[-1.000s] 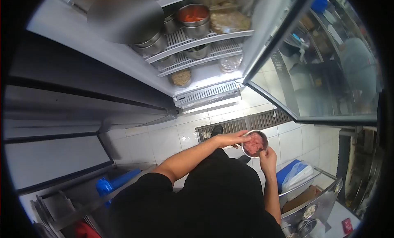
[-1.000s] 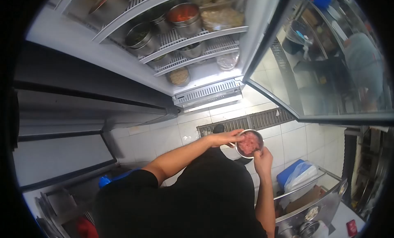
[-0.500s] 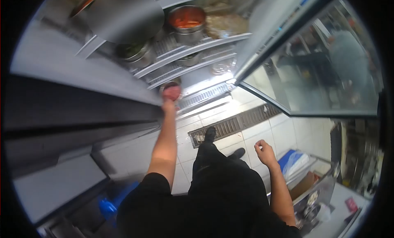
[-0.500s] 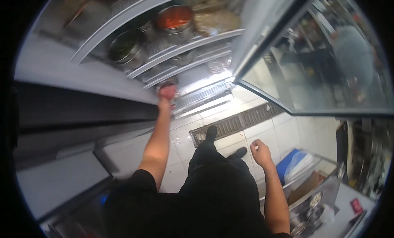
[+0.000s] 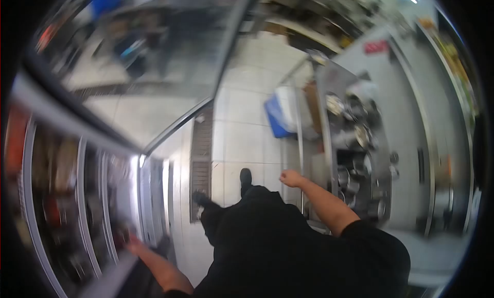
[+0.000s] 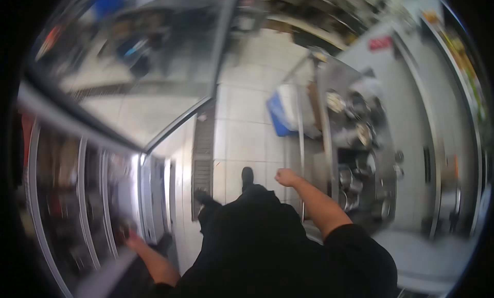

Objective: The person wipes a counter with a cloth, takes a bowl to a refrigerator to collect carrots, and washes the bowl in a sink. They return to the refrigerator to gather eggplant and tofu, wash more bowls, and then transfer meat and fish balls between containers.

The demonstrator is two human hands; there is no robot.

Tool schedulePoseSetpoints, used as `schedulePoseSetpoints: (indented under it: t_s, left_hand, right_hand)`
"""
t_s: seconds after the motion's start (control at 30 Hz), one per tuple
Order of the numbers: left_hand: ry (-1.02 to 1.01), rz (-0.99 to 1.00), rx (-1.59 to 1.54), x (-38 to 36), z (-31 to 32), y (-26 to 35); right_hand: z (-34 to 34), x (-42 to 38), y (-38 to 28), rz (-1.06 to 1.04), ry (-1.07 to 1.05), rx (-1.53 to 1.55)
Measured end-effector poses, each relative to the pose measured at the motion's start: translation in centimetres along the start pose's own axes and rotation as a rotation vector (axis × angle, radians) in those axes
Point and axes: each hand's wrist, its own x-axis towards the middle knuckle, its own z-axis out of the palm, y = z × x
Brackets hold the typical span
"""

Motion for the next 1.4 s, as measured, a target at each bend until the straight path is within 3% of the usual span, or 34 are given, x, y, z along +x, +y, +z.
schedulePoseSetpoints:
  t_s: [0.07,0.1,0.13,0.17,0.2,0.27,0.33,0.5,0.57,0.63,0.8,0.83,0.87,0.9,0.93,0.97,1.0,1.1,1.23,1.3,1.33,1.4]
  left_hand:
    - [0.498,-0.284,0.057,-2.8,3.3,-1.0]
    - [0.376,-0.393,0.121,-4.1,4.3,-1.6]
    - [0.453,-0.667,0.039,-5.7,6.6,-2.5]
    - [0.358,-0.835,0.099,-6.8,8.5,-3.9]
    - [0.120,-0.878,0.195,-9.0,10.8,-5.6]
    - [-0.369,-0.840,0.386,-13.8,15.8,-8.8]
    - [-0.313,-0.924,0.680,-18.5,24.6,-11.6]
    - [-1.008,-0.571,1.068,-30.8,46.5,-11.8]
    - [-1.196,-0.425,1.156,-34.9,53.4,-12.4]
    - [-1.358,-0.313,1.228,-40.0,59.9,-12.4]
    - [-1.843,0.121,1.275,-59.0,70.8,-12.1]
    - [-2.024,0.270,1.089,-61.6,71.2,-14.9]
    - [-2.235,0.540,0.844,-66.7,71.8,-15.7]
    - [-2.299,0.319,1.022,-75.8,72.4,-11.5]
    - [-2.473,0.328,0.791,-80.5,71.8,-13.0]
    - [-2.636,0.604,0.629,-85.2,71.2,-14.3]
    - [-2.726,0.433,0.712,-88.8,69.8,-16.5]
    - [-2.745,0.492,0.906,-98.7,64.9,-24.8]
    - [-2.536,0.468,1.540,-107.0,62.3,-33.7]
    - [-2.614,0.355,1.622,-107.2,61.8,-39.8]
    - [-2.640,0.305,1.668,-107.3,61.8,-41.4]
    - [-2.732,0.558,1.444,-108.5,61.9,-38.0]
  right_hand:
    - [-0.6,-2.4,1.2,0.100,0.086,0.192]
    - [-0.5,-3.6,1.6,0.129,0.134,0.315]
    - [-0.6,-4.6,1.8,0.157,0.183,0.429]
    - [-0.2,-5.4,2.5,0.167,0.313,0.432]
    - [0.2,-6.3,3.5,0.183,0.439,0.435]
    - [0.4,-7.6,6.1,0.229,0.675,0.403]
    - [-0.5,-9.1,9.3,0.298,0.896,0.327]
    - [-3.0,-12.0,23.2,0.542,1.278,0.463]
    - [-5.6,-14.3,29.4,0.723,1.381,0.703]
    - [-4.5,-15.4,38.8,0.884,1.622,0.359]
    - [-3.3,-24.4,56.5,1.346,1.655,0.400]
    - [-4.0,-26.3,58.8,1.369,1.676,0.333]
    - [-4.4,-27.1,61.2,1.375,1.674,0.236]
    - [-4.7,-27.5,63.4,1.374,1.671,0.142]
    - [-4.4,-27.6,65.0,1.369,1.662,0.050]
    - [-2.6,-26.7,66.0,1.351,1.475,0.044]
    - [-0.1,-25.0,67.2,1.321,1.295,0.034]
    - [2.4,-22.2,68.9,1.314,0.959,0.180]
    - [1.8,-22.1,68.7,1.342,0.852,0.257]
    - [-0.5,-25.5,65.9,1.201,1.070,0.426]
    - [-2.6,-28.1,64.1,1.153,1.223,0.309]
    - [-1.8,-33.3,65.1,1.329,1.365,0.036]
